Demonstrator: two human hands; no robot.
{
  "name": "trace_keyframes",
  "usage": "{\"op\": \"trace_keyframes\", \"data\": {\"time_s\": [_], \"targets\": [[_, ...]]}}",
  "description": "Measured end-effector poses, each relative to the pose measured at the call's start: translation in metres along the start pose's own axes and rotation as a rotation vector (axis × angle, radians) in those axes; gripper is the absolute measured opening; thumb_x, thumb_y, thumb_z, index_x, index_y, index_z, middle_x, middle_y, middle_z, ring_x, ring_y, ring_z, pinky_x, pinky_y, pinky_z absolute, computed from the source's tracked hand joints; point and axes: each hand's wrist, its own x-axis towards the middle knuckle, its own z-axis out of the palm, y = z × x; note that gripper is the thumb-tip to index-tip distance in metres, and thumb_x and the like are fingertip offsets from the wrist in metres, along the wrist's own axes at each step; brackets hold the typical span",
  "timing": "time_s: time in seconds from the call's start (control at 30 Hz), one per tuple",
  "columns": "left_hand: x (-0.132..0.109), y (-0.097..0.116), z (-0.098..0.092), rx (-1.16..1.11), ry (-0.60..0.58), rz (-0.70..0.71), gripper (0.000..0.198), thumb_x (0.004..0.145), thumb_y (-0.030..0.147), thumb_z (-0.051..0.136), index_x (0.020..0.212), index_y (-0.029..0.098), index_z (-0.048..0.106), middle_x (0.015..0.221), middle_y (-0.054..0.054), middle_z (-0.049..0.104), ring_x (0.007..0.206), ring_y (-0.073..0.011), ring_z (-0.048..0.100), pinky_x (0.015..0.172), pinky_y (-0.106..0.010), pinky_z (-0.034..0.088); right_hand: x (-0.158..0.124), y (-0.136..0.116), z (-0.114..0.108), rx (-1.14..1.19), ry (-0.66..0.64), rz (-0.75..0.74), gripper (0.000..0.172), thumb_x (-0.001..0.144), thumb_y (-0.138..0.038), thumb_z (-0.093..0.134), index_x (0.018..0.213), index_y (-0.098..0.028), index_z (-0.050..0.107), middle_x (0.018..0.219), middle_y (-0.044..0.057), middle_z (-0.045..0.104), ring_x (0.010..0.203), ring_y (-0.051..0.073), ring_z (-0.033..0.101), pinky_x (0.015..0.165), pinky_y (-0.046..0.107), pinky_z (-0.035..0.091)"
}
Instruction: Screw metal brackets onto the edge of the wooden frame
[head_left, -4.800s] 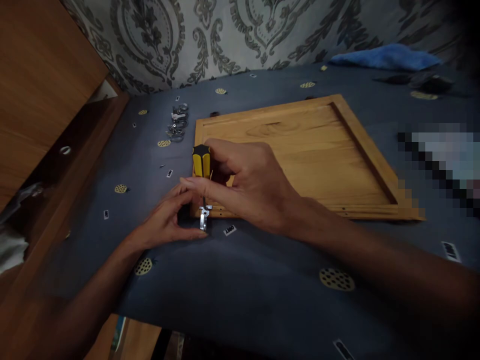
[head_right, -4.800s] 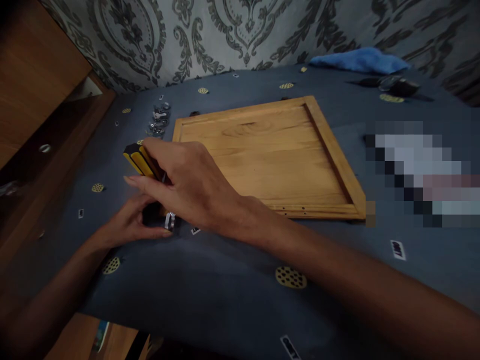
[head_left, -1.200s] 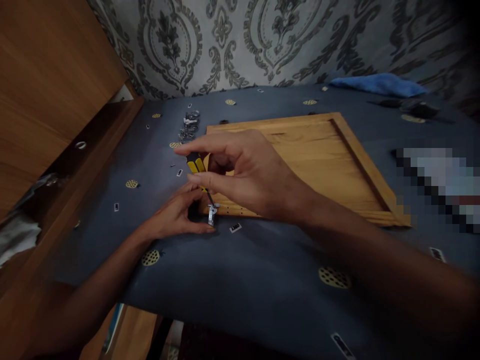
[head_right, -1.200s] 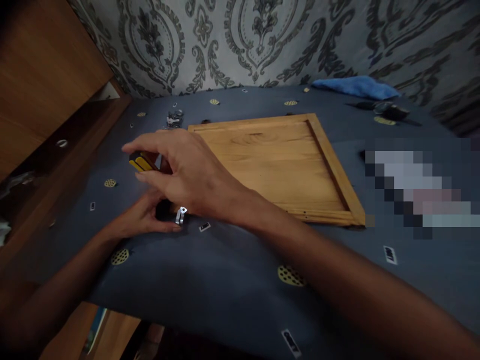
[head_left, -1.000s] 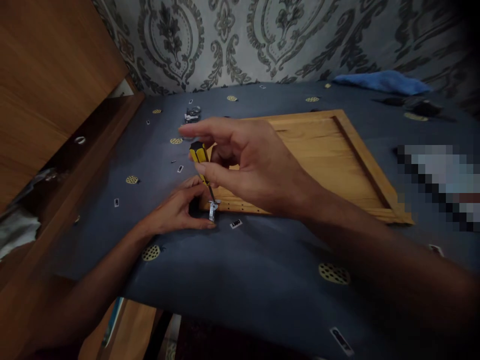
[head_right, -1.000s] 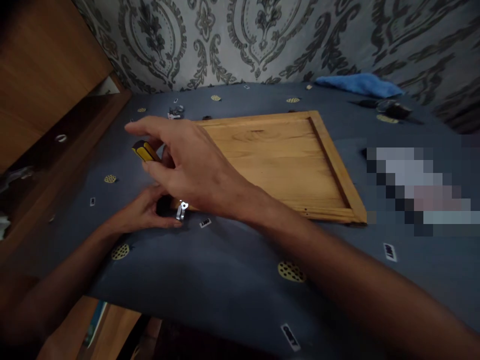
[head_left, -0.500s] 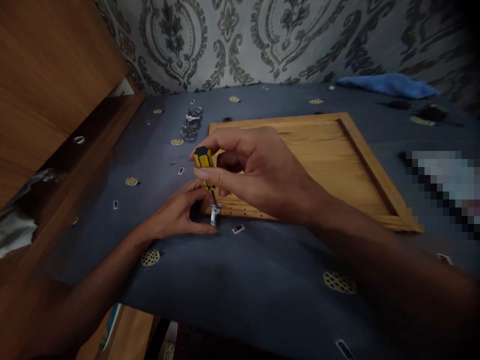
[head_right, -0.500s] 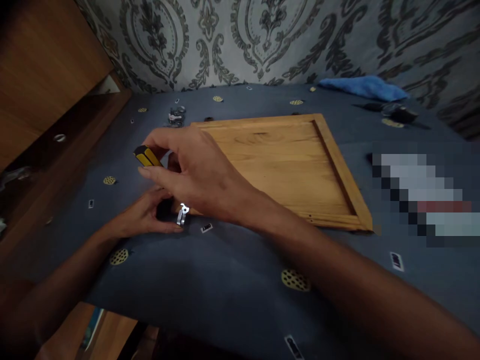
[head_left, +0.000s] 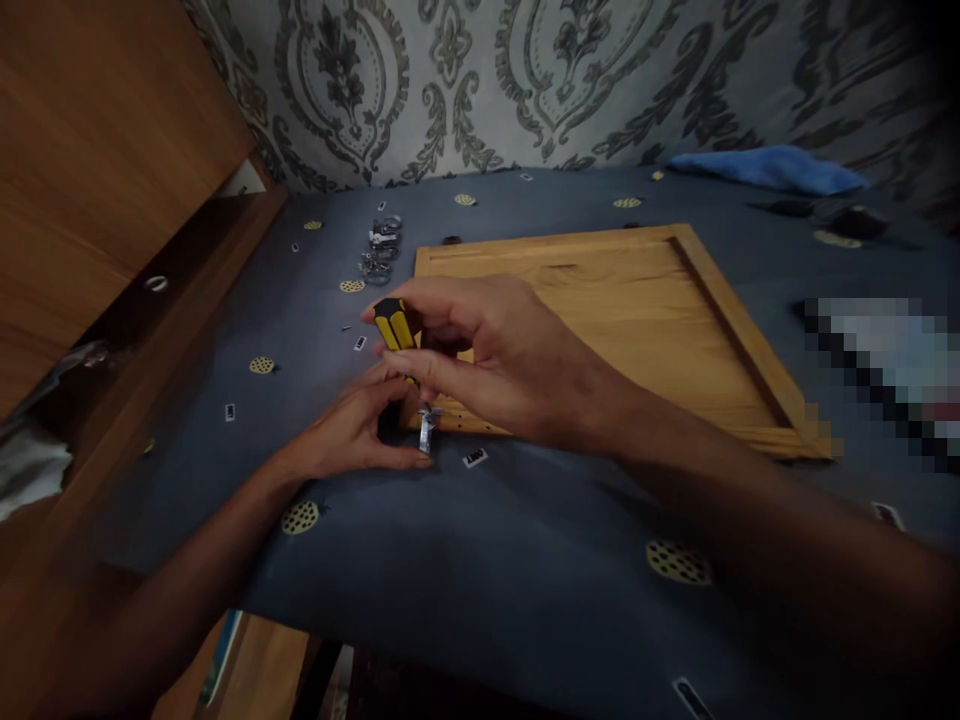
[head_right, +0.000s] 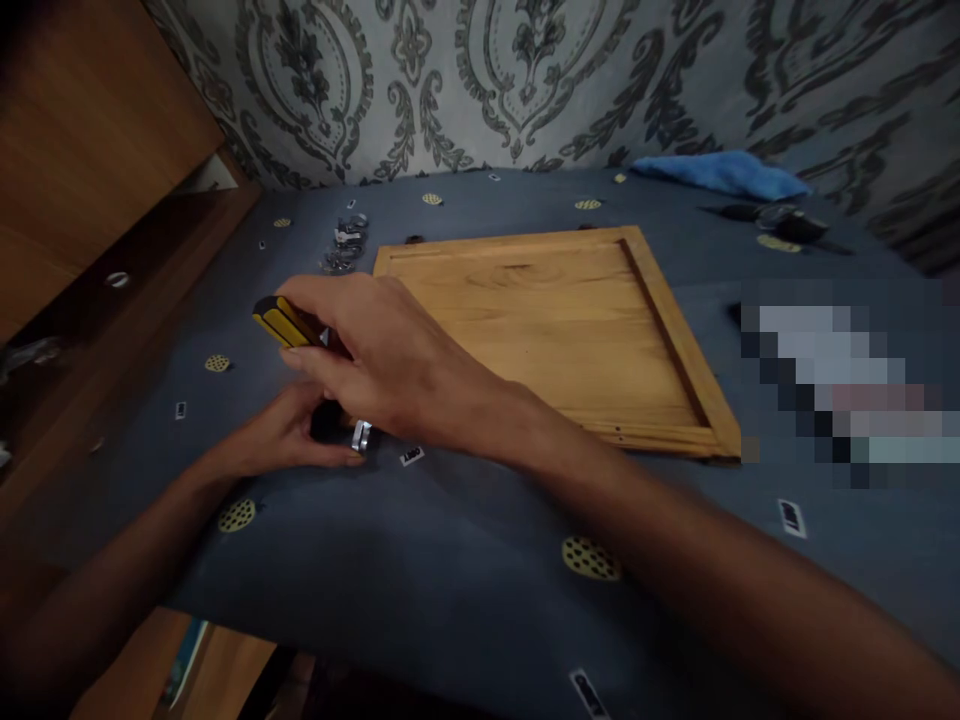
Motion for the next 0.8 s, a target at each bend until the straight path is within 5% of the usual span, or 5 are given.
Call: {"op": "trace_keyframes", "data": {"time_s": [0.2,0.43,0.6,0.8], "targets": [[-0.001,0.002,0.0,0.013,-0.002,-0.018,0.045,0.08,0.054,0.085,0.105,0.02,0.07,0.121,-0.009,0.067,0.117,-0.0328,0.061,0.105,-0.05,0.051,0.0,0.003,0.002,0.03,0.017,-0.001,0.01,0.095,-0.019,0.065,0.09,-0.021,0.056,0.086,0.0,0.064,0.083,0.016,0.063,0.073,0.028,0.052],[-0.004,-0.001,0.002,-0.036,-0.007,-0.043,0.048,0.081,0.053,0.085,0.117,0.024,0.071,0.118,-0.006,0.069,0.116,-0.0316,0.062,0.107,-0.05,0.05,0.001,0.004,0.01,0.095,0.123,0.026,0.027,0.09,-0.027,0.071,0.088,-0.023,0.045,0.086,-0.001,0.059,0.08,0.015,0.061,0.064,0.025,0.049],[-0.002,-0.001,0.002,-0.013,0.021,0.006,0.047,0.078,0.054,0.087,0.111,0.024,0.071,0.128,-0.007,0.068,0.123,-0.0334,0.06,0.111,-0.05,0.048,0.002,-0.001,0.0,0.005,0.021,-0.015,0.008,0.093,-0.019,0.064,0.089,-0.021,0.057,0.084,0.0,0.061,0.086,0.016,0.062,0.068,0.026,0.05],[-0.004,0.0,0.002,-0.023,0.018,-0.009,0.048,0.082,0.054,0.084,0.115,0.023,0.07,0.124,-0.007,0.069,0.122,-0.0335,0.062,0.109,-0.051,0.05,0.0,-0.003,0.003,-0.03,0.043,-0.005,0.021,0.094,-0.02,0.069,0.081,-0.021,0.053,0.079,-0.002,0.06,0.081,0.015,0.061,0.068,0.026,0.048]]}}
